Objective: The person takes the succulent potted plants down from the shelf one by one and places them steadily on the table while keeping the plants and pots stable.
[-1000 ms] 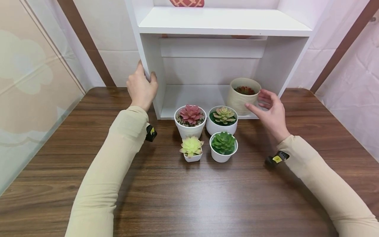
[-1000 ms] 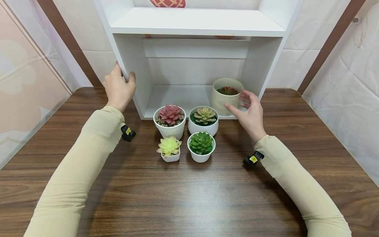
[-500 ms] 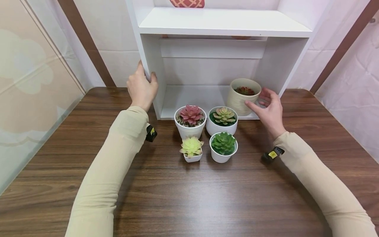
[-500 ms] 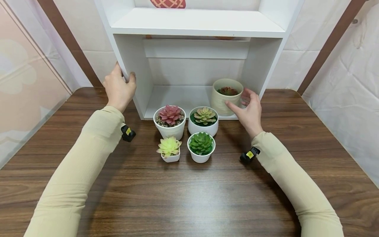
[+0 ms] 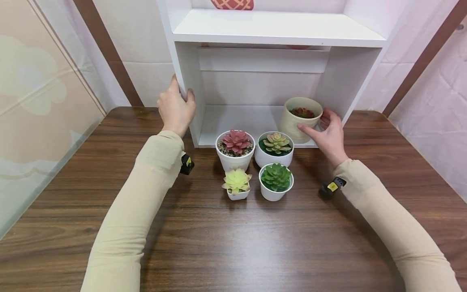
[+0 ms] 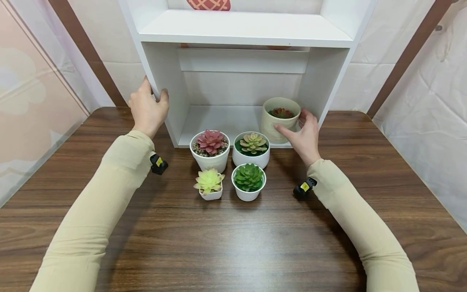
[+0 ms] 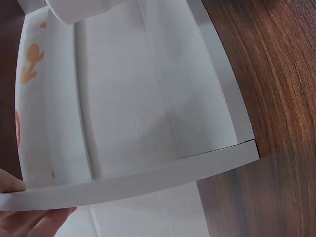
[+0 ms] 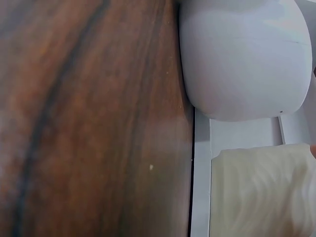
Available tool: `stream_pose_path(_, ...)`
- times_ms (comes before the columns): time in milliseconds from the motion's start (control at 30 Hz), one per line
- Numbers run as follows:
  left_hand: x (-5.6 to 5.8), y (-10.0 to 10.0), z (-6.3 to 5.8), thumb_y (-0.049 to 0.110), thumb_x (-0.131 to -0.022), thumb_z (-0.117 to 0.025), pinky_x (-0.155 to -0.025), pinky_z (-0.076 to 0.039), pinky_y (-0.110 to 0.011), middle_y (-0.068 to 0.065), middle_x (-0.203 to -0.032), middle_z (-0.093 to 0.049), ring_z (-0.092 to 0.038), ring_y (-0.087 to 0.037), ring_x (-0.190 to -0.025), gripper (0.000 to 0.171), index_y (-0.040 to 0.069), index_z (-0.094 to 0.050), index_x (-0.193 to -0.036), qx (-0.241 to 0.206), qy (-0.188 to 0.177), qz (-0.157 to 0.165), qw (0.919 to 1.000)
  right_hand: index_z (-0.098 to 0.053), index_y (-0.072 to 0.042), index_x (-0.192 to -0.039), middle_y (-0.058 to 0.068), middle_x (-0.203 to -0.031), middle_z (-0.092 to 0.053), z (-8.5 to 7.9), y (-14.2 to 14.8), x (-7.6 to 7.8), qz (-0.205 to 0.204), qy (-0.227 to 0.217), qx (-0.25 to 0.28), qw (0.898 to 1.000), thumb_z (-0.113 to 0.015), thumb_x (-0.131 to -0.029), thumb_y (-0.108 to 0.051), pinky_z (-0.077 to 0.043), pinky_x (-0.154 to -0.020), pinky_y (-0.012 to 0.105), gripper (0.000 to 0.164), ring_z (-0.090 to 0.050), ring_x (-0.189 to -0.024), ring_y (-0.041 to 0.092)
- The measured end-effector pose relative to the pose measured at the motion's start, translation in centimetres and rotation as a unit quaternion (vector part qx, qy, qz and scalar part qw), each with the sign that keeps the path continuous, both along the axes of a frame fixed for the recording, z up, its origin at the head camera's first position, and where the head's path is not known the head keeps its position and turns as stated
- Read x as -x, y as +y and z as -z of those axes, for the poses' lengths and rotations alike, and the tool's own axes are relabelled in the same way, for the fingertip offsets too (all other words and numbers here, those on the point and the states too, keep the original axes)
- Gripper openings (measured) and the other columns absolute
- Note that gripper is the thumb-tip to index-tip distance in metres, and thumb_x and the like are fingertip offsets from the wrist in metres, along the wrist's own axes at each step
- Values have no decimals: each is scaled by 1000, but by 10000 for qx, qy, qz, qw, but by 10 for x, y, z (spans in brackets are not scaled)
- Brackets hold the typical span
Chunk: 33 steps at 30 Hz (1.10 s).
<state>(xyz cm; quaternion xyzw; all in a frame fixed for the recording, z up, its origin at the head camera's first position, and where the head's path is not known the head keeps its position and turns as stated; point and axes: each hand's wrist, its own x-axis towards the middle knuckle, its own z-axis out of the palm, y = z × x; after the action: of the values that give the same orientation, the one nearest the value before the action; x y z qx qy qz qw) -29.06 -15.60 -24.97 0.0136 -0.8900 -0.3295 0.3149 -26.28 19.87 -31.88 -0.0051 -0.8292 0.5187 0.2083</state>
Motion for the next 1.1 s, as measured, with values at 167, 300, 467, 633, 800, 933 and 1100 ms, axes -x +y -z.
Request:
stream_pose_path(167,0,1,1,20,-94,-52,-86,-51,-52,-23,-119,-65,-64,-41,-106,42,4,-51,-133,-17,7,5,10000,-36,7,-138,23,-138,-42,2,-1,6,-4,87,-33,10000,-79,-76,-18,-36,-108,39,80,-46,-127,30)
stream_pose_path(300,0,1,0,20,-94,-52,-87,-51,-53,-23,-119,-65,-64,-41,-107,42,4,-52,-133,-25,-22,2,10000,-37,7,-137,22,-135,-45,2,-2,12,-38,123,-36,9999,-80,-74,-18,-37,-107,38,79,-47,-125,28)
stream_pose_path(467,0,1,0,21,-94,-52,-87,-51,-52,-22,-120,-64,-63,-41,-108,42,5,-51,-133,-40,-63,6,10000,-36,3,-138,18,-135,-46,3,-4,17,19,-45,-142,9999,-81,-73,-26,-35,-105,36,84,-46,-123,25)
stream_pose_path(633,-1,0,1,20,-94,-52,-88,-51,-52,-23,-121,-64,-64,-40,-108,43,4,-51,-134,-52,-33,24,10000,-32,-3,-141,15,-139,-43,5,-6,22,74,-315,-145,9994,-82,-71,-35,-32,-108,36,93,-43,-125,24)
stream_pose_path(800,-1,-1,1,20,-94,-52,-88,-51,-52,-23,-120,-64,-64,-41,-107,43,4,-51,-134,-47,-27,30,10000,-31,-2,-141,16,-138,-43,5,-9,26,115,-432,-112,9989,-83,-69,-35,-33,-107,36,95,-43,-124,24)
stream_pose_path(933,-1,-1,0,20,-94,-52,-87,-51,-52,-23,-120,-64,-64,-41,-107,43,3,-51,-133,-23,-20,10,10000,-30,-1,-140,16,-137,-43,5,-12,30,166,-494,-111,9986,-84,-68,-34,-34,-106,35,96,-44,-123,25)
stream_pose_path(1100,0,-2,1,20,-93,-52,-87,-51,-52,-23,-119,-65,-64,-41,-106,42,4,-52,-132,-21,-12,4,10000,-27,-1,-138,17,-137,-42,5,-14,33,280,-595,-90,9978,-84,-67,-37,-34,-106,35,98,-44,-123,25)
